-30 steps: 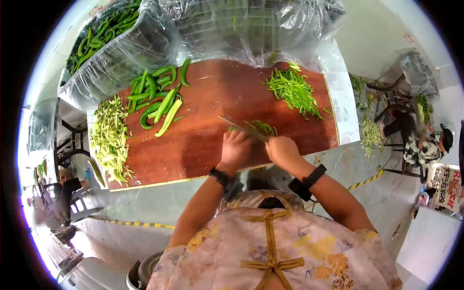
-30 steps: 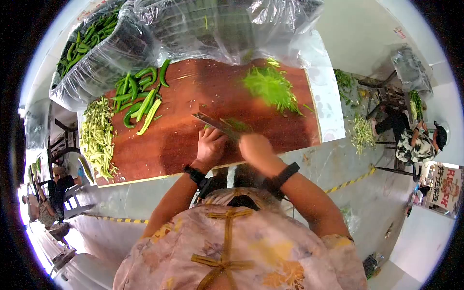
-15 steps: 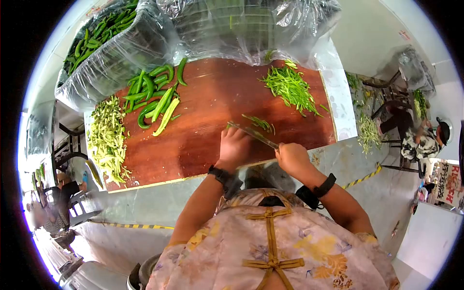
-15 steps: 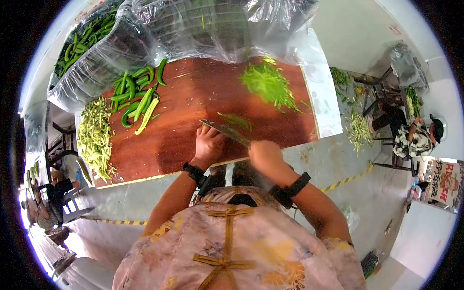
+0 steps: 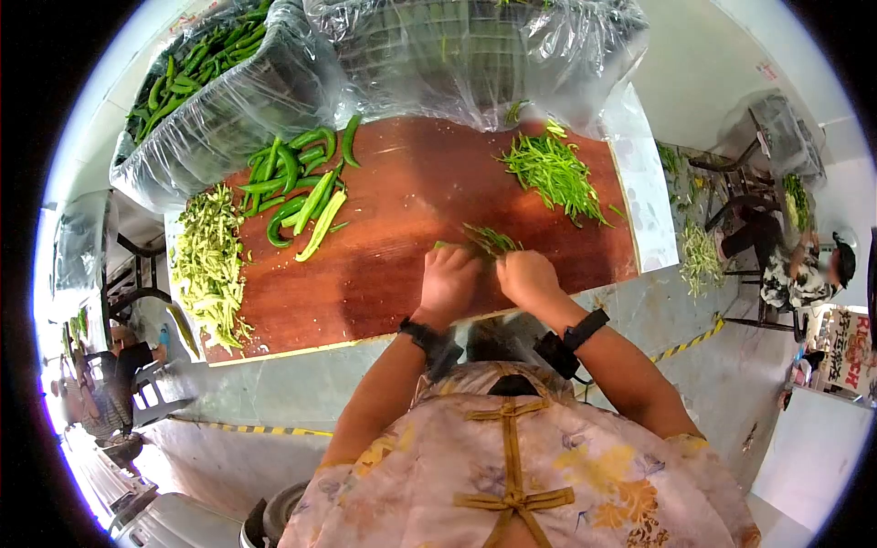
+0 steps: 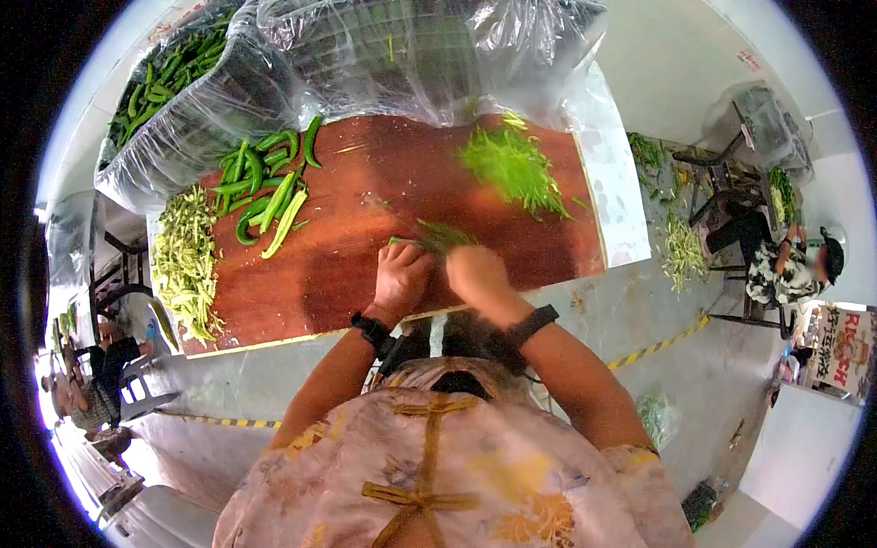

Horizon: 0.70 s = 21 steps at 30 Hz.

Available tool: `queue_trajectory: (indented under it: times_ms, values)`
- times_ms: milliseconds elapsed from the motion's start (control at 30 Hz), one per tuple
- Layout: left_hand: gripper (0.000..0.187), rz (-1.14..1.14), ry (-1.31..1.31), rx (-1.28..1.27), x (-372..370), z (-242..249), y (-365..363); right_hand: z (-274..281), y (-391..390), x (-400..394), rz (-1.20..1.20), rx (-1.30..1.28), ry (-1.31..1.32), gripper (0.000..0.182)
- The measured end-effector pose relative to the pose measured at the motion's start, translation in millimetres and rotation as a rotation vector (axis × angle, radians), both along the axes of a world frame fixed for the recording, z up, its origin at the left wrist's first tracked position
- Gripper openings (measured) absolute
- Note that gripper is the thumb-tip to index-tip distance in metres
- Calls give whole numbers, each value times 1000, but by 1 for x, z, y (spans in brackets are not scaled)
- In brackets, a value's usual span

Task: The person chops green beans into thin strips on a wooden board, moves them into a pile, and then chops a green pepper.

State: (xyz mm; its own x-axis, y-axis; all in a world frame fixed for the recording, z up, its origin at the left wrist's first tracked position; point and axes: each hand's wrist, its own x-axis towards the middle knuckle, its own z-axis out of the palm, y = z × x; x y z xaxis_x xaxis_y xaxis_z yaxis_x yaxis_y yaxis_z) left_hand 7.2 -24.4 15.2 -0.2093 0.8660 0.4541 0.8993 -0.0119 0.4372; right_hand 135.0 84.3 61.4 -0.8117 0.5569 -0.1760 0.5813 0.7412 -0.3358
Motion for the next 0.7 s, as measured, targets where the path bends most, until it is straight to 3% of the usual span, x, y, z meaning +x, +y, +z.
queue_trajectory:
  times_ms: [100, 200, 267, 700]
  values:
    - [17, 17, -27, 79, 0, -5, 3, -2, 7, 11, 18, 79, 179, 30]
    - [18, 33, -43, 55, 2, -8, 1, 20, -5, 30, -81, 4, 14, 29]
    - [21, 29, 5, -3, 0, -2, 0, 35, -11, 40, -3, -26, -73, 28]
    - [19, 67, -21, 47, 0, -1, 1, 12, -7, 26, 53, -66, -149, 28]
